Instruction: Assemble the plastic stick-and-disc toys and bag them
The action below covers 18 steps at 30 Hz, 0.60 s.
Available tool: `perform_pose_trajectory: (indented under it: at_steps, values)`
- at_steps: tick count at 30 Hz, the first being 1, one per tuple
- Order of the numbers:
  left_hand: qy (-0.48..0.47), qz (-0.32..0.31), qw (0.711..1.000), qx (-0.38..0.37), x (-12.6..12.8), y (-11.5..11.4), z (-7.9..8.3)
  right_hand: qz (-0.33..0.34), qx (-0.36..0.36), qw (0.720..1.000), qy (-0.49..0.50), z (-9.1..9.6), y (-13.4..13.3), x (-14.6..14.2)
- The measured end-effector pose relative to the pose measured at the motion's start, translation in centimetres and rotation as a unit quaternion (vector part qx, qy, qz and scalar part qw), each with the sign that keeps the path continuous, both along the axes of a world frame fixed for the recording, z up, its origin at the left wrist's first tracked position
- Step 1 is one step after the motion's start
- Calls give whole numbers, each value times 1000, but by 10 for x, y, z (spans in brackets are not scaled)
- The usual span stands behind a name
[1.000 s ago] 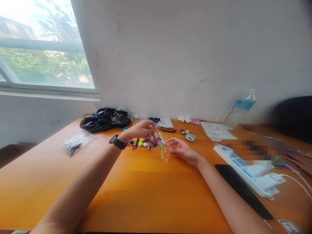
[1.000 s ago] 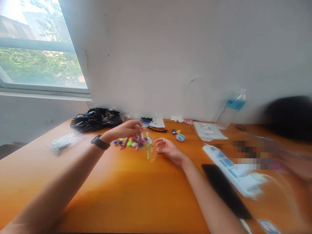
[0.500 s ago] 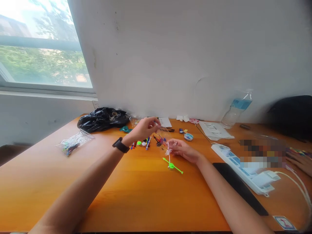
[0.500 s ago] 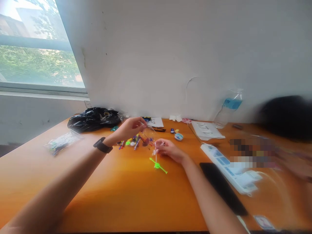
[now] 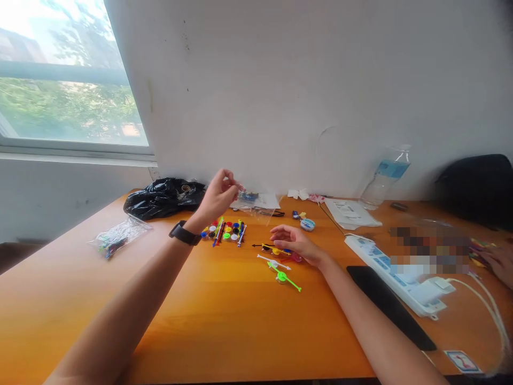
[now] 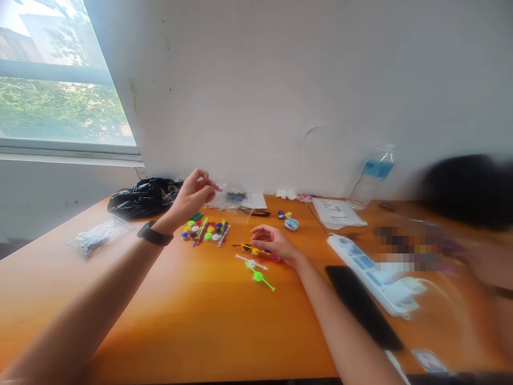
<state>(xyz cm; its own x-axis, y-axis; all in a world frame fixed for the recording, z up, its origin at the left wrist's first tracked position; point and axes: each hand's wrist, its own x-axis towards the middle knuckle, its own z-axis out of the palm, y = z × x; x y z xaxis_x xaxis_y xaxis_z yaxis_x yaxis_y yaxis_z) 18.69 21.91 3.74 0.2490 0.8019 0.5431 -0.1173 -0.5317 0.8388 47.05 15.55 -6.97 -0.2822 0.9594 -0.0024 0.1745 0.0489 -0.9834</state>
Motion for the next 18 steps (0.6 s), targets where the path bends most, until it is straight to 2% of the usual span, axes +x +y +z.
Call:
perform_pose_trajectory:
  at_steps: [2, 4, 7, 9, 13, 15, 18]
  values:
    - [-29, 64, 998, -10, -11, 15, -1, -15, 18, 999, -38, -1, 1, -3]
    - [-13, 111, 993, -30, -23, 31, -9, -37, 49, 995, -83, -1, 0, -9]
    - [117, 111, 984, -71, -38, 53, -34, -52, 103, 982, -149, 1, -5, -16]
    - [263, 121, 954, -83, -46, 66, -55, -34, 132, 972, -192, 2, -10, -20]
    - [366, 158, 913, -80, -55, 86, -86, 34, 204, 927, -312, 7, -20, -25]
    - [415, 172, 892, -54, -57, 93, -91, 55, 224, 907, -352, 11, -24, -27]
    - [479, 193, 856, -13, -56, 101, -90, 64, 218, 898, -377, 17, -26, -26]
